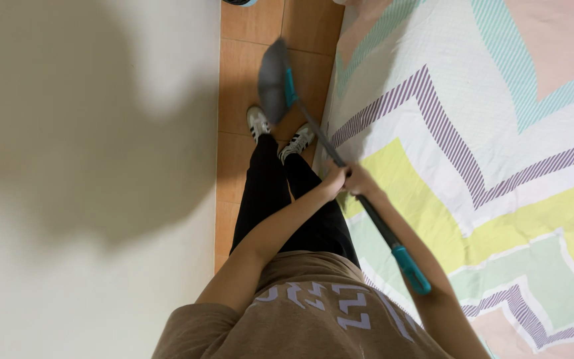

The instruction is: The person sweeps the tiled floor of a bedroom using a broom and a dustpan. They gather debris into the dustpan and then empty it into a small trash bin. The person moves around the room to clean different areas near the bed and furniture.

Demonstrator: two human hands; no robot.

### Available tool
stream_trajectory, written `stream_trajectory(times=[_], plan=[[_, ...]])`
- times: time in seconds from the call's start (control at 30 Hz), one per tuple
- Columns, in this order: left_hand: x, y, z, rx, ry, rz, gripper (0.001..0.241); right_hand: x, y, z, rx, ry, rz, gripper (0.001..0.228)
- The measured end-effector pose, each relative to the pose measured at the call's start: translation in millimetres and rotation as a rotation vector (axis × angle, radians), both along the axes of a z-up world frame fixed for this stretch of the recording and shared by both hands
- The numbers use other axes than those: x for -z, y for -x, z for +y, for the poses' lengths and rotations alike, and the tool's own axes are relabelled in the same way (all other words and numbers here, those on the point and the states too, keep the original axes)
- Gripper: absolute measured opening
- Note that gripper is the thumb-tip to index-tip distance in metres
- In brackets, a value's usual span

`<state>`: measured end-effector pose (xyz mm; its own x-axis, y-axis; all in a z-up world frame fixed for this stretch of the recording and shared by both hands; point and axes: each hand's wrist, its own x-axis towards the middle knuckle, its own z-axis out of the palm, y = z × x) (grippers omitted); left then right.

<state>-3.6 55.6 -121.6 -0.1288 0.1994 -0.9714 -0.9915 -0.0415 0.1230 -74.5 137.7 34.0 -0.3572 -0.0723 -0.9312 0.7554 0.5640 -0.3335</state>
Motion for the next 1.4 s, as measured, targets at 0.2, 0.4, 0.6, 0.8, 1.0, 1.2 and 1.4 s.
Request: stream_trajectory(times=[0.2,0.4,0.6,0.8,1.0,1.2,1.4], plan=[[-37,132,-5,-0.137,-0.180,0.061,0.073,5,86,6,-0.062,-0.180,0.225,0.049],[-62,228,-54,-0.082,-0.389,0.148,0.073,18,142,-35,0.003,-0.329,0.461,0.076],[-134,221,-97,-0.088,-0.360,0.169,0.077,-74,143,-68,0.064,-0.193,0.463,0.083],[-131,206,-111,-0.027,-0.298,0.005,0.069,-125,177,-92,0.136,-0.138,0.066,0.074],[-99,286,-88,0.207,-0.367,0.014,0.077,-23,192,-68,0.129,-0.261,0.321,0.053],[-68,350,-90,0.174,-0.396,0.096,0.078,-11,256,-72,0.184,-0.366,0.320,0.070],[-101,337,-88,-0.098,-0.508,0.356,0.082,-94,286,-64,0.236,-0.199,0.331,0.078]])
